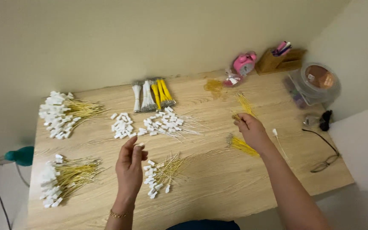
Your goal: Assembling small electrical wire connectors by inserting wires into plastic housings.
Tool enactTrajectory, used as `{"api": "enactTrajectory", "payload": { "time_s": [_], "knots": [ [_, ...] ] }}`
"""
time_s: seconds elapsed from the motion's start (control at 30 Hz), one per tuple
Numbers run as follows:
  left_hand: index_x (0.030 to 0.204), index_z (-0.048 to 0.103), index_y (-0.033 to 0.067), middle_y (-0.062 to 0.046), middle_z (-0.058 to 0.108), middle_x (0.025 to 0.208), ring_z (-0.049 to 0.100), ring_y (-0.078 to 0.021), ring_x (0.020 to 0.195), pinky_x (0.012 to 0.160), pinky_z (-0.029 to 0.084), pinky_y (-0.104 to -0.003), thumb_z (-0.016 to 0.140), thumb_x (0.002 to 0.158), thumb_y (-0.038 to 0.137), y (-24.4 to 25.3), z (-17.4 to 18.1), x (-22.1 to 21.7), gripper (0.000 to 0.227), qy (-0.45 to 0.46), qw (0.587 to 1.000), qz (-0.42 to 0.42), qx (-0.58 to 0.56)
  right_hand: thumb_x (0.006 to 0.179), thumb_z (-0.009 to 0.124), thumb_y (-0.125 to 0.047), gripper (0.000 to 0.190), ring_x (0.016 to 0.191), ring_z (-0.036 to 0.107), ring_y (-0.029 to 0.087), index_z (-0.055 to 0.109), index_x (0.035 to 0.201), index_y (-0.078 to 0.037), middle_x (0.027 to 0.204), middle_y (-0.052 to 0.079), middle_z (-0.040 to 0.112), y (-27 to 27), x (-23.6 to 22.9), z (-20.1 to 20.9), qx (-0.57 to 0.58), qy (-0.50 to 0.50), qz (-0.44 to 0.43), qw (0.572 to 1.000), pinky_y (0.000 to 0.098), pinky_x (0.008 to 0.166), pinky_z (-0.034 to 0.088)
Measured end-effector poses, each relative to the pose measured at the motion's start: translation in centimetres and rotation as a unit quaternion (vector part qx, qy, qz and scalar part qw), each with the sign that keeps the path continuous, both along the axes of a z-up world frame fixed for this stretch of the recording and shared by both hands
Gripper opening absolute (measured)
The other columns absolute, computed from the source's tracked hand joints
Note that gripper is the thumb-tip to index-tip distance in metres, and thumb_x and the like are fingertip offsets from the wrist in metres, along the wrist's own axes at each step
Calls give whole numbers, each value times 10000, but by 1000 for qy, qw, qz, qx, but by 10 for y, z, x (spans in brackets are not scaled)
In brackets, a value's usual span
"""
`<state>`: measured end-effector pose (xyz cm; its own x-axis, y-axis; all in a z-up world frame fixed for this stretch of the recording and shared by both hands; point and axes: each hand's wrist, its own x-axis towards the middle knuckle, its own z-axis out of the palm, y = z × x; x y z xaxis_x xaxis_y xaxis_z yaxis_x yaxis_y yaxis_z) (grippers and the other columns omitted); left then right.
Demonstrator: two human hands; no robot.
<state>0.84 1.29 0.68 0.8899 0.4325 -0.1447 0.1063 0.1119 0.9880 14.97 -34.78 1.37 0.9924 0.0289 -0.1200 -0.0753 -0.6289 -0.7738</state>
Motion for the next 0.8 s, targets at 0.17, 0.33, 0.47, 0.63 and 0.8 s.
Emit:
{"api": "enactTrajectory", "payload": {
  "time_s": [0.17, 0.33, 0.47, 0.63, 0.8],
  "knots": [
    [1319, 606, -38, -181, 698, 1037, 712, -241, 915, 854, 623, -386, 590, 1016, 87, -14, 21, 17, 328, -55, 980, 120, -151, 1073, 531, -164, 225, 836, 635, 211, 702, 1162, -50, 869, 111, 705, 39, -33, 52, 30, 4, 92, 995, 418, 853, 540],
    [1307, 609, -56, -203, 690, 1055, 707, -274, 977, 914, 617, -433, 621, 983, 94, -32, 42, 37, 357, -96, 971, 115, -185, 1009, 588, -228, 258, 923, 770, 372, 728, 1177, -91, 933, 213, 781, 91, -68, 87, -55, -2, 238, 970, 497, 874, 580],
    [1255, 667, 51, -105, 735, 999, 725, -180, 940, 837, 603, -294, 629, 1023, 146, -53, 16, 52, 253, -144, 970, 34, -191, 977, 625, -232, 209, 900, 755, 396, 741, 1103, -112, 896, 182, 776, 123, -78, 65, -56, -49, 363, 929, 489, 822, 587],
    [1259, 668, 90, -74, 753, 998, 729, -145, 902, 799, 604, -268, 622, 1040, 186, -56, 16, 39, 244, -118, 969, 6, -216, 963, 635, -197, 185, 873, 757, 405, 746, 1070, -94, 881, 191, 764, 145, -90, 79, -15, -58, 411, 910, 479, 775, 593],
    [1289, 627, 52, -70, 720, 990, 695, -129, 887, 795, 586, -246, 601, 1028, 119, -18, 25, 16, 271, -106, 984, 24, -142, 997, 598, -147, 253, 680, 659, 178, 754, 1192, -103, 666, 87, 690, 138, -81, 82, 117, 18, 295, 948, 349, 704, 580]
  ]
}}
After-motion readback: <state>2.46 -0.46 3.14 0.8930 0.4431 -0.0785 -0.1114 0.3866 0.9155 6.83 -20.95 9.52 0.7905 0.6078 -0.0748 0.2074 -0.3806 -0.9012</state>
